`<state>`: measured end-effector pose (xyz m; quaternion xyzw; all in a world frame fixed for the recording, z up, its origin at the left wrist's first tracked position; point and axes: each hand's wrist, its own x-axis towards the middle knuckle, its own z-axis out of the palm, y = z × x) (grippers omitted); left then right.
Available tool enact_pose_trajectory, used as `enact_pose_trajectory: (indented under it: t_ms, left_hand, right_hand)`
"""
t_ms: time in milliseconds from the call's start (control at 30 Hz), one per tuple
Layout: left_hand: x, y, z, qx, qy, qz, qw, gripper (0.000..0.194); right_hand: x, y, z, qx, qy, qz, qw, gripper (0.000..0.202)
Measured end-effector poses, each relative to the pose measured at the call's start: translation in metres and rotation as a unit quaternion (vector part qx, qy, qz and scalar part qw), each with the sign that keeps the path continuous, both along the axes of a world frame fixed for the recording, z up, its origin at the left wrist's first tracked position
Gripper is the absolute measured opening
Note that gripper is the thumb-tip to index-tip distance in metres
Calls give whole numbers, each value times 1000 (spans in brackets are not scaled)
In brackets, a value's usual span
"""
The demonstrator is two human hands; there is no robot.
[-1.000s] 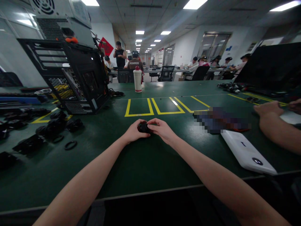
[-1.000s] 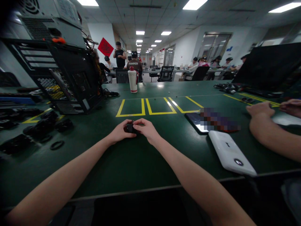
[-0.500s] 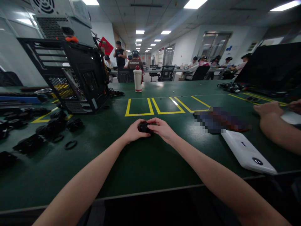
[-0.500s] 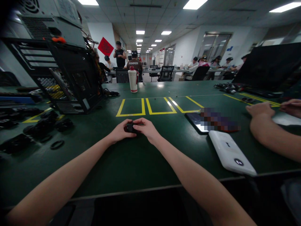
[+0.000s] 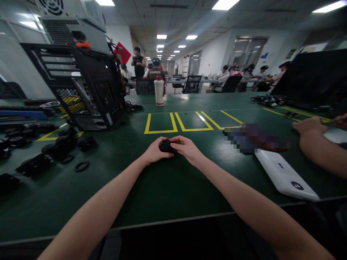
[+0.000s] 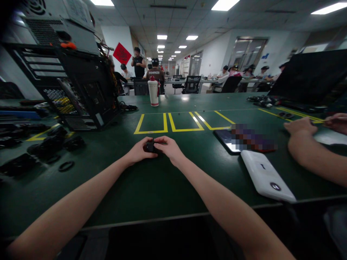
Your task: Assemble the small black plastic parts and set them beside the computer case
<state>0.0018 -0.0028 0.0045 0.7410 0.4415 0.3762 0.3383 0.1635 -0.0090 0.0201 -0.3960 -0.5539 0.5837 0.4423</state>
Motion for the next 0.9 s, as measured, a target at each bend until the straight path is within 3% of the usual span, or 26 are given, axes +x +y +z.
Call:
enact_pose_trajectory:
  t_ms: [133, 433, 633, 900]
  left_hand:
    - [-1, -1, 1, 4, 4, -4, 1000, 58]
    - [-1, 2, -3, -4, -11, -4, 1000, 61]
    - [-1, 2, -3, 5, -1, -5, 1000, 59]
    - [0, 2, -4, 0, -7, 0, 1000, 61]
  right_hand:
    - [1, -2, 4, -27, -9, -6, 1000, 33]
    - [4, -2, 2, -11, -3, 25, 1000, 19]
    - [2, 1, 3, -26, 3, 19, 999, 33]
    - [2, -4, 7, -15, -6, 28, 999, 19]
